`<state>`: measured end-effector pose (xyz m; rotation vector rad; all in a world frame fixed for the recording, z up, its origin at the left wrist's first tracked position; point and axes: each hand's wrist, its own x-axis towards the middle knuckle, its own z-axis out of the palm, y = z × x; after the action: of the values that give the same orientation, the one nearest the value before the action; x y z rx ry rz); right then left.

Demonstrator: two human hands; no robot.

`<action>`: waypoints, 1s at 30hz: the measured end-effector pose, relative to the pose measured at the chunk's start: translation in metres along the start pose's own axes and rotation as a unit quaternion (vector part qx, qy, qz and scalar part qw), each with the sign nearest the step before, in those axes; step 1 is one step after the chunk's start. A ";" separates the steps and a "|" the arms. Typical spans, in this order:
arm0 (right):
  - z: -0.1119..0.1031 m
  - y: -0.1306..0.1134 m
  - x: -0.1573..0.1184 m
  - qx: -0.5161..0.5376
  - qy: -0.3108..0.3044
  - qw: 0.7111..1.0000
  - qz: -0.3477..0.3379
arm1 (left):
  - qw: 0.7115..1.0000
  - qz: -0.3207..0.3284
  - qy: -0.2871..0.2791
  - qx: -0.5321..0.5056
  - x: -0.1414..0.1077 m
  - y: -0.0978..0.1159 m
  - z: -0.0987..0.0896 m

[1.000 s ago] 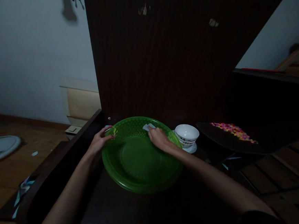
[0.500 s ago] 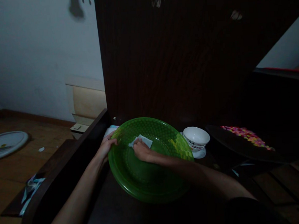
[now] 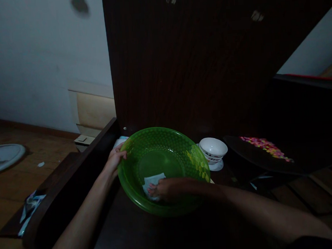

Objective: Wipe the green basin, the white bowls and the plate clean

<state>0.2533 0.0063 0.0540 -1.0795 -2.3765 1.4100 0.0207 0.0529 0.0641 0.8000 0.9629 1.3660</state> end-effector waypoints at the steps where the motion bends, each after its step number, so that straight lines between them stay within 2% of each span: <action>1: -0.008 -0.004 -0.007 -0.035 -0.064 0.997 0.003 | 1.000 0.002 -0.002 -0.002 -0.001 0.000 0.000; 3: -0.027 -0.010 -0.018 -0.074 -0.125 0.989 0.018 | 1.000 0.009 -0.005 -0.007 -0.002 0.001 -0.001; 6: -0.058 -0.014 -0.022 -0.119 -0.116 0.985 0.055 | 0.999 0.029 -0.001 -0.017 -0.002 0.004 -0.005; 8: -0.077 -0.014 -0.018 -0.158 -0.050 0.982 0.087 | 0.999 0.042 0.004 -0.022 -0.002 0.006 -0.008; 12: -0.104 -0.020 -0.003 -0.236 0.152 0.950 0.136 | 0.998 0.057 0.006 -0.029 -0.003 0.008 -0.012; 14: -0.107 -0.027 0.006 -0.265 0.233 0.926 0.138 | 0.998 0.059 0.003 -0.033 -0.004 0.007 -0.013; 16: -0.101 -0.033 0.017 -0.322 0.274 0.897 0.127 | 0.998 0.060 0.001 -0.036 -0.005 0.006 -0.012; 18: -0.088 -0.034 0.030 -0.406 0.261 0.869 0.112 | 0.997 0.063 0.002 -0.041 -0.006 0.006 -0.011; 20: -0.070 -0.030 0.043 -0.465 0.211 0.855 0.094 | 0.997 0.065 -0.005 -0.043 -0.008 0.007 -0.010; 25: -0.023 -0.017 0.067 -0.491 0.118 0.862 0.040 | 0.996 0.076 -0.018 -0.038 -0.014 0.009 -0.008; 27: -0.009 -0.017 0.066 -0.493 0.073 0.867 -0.002 | 0.996 0.081 -0.014 -0.030 -0.015 0.010 -0.008; 30: 0.003 -0.022 0.052 -0.498 -0.029 0.863 -0.082 | 0.996 0.084 -0.014 -0.018 -0.016 0.011 -0.008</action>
<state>0.2035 0.0321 0.0601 -0.9228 -3.1890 0.0462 0.0097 0.0376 0.0724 0.8854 0.8625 1.5091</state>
